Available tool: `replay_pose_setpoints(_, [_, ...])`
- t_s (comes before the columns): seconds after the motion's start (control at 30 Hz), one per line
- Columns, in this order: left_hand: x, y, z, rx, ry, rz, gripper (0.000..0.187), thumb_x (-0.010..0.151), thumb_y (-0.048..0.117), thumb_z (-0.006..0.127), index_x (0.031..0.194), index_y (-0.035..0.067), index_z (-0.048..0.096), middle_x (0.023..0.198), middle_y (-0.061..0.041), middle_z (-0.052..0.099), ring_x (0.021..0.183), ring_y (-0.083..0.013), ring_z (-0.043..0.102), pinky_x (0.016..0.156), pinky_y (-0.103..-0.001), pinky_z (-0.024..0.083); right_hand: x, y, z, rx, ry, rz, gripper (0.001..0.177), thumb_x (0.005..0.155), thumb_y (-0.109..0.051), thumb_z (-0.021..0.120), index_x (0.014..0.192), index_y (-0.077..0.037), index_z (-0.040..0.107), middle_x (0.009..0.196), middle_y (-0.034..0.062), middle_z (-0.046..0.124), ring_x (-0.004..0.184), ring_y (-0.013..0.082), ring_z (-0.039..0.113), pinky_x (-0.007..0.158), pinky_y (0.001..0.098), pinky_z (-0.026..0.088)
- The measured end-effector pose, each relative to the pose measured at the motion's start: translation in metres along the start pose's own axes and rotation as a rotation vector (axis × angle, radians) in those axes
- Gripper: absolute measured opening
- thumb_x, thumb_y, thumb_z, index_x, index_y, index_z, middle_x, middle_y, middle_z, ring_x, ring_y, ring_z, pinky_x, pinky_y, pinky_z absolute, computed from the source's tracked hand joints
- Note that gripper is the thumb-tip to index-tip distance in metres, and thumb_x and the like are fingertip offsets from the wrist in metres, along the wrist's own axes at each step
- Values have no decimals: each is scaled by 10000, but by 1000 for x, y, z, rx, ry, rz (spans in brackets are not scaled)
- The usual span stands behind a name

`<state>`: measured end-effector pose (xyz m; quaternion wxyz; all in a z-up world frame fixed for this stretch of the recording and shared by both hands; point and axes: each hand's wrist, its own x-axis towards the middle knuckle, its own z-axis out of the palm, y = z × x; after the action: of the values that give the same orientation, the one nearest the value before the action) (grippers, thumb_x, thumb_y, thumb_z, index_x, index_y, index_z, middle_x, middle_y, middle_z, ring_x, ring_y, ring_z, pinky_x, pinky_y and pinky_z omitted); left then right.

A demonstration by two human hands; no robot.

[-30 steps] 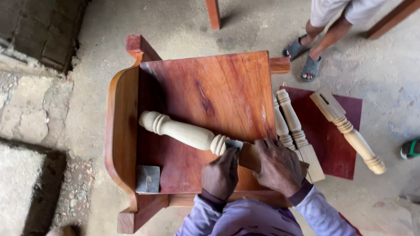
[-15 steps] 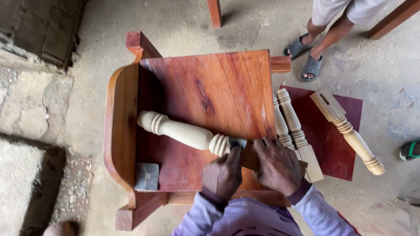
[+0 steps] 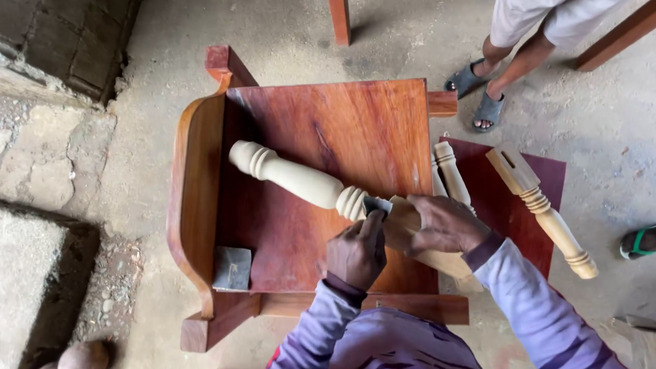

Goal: Sanding a decorative wooden furniture leg with sandpaper in a workshop.

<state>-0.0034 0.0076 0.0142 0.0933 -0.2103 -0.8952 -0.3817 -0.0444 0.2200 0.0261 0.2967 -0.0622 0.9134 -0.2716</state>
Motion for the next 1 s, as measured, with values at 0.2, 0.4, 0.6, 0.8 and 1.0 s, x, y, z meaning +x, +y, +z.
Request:
replay_pose_setpoints(0.2, [-3, -9, 11, -47, -22, -26, 304, 939, 96, 603, 1238, 57, 631, 803, -157, 678, 710, -354, 679, 620, -458, 543, 24, 51, 20, 295, 4, -312, 943, 538, -412, 918, 1269, 54, 546, 1149, 201, 690, 1106, 305, 678, 926, 383, 514])
replay_pose_setpoints(0.4, [-46, -6, -8, -21, -208, 2, 264, 931, 107, 610, 1188, 61, 648, 770, -144, 687, 654, -341, 683, 566, -472, 528, 12, 4, -15, 128, -151, -35, 817, 515, -402, 868, 1193, -8, 639, 1104, 173, 754, 1026, 291, 736, 906, 382, 561])
replay_pose_setpoints(0.6, [-102, -33, -32, -568, 2, -389, 272, 936, 30, 615, 1175, -37, 727, 828, -84, 699, 677, -172, 603, 603, -304, 520, -31, 34, -11, 25, 173, -192, 946, 525, -444, 905, 1290, -5, 563, 1189, 208, 676, 1056, 341, 673, 918, 406, 532])
replay_pose_setpoints(0.8, [-94, -2, -10, -829, 239, -727, 202, 968, 66, 647, 1113, -64, 700, 774, -52, 666, 638, -120, 620, 566, -276, 507, -57, 104, 50, 448, 203, 62, 1237, 645, -565, 899, 1616, -24, 358, 1587, 175, 471, 818, 400, 782, 851, 425, 649])
replay_pose_setpoints(1.0, [-15, 58, 31, -146, 190, -189, 244, 990, 119, 668, 1222, 72, 725, 953, -107, 709, 800, -236, 707, 673, -319, 549, -82, 93, 59, 1130, 79, 137, 1238, 520, -445, 950, 1535, -45, 364, 1274, 285, 718, 1122, 357, 704, 1003, 415, 551])
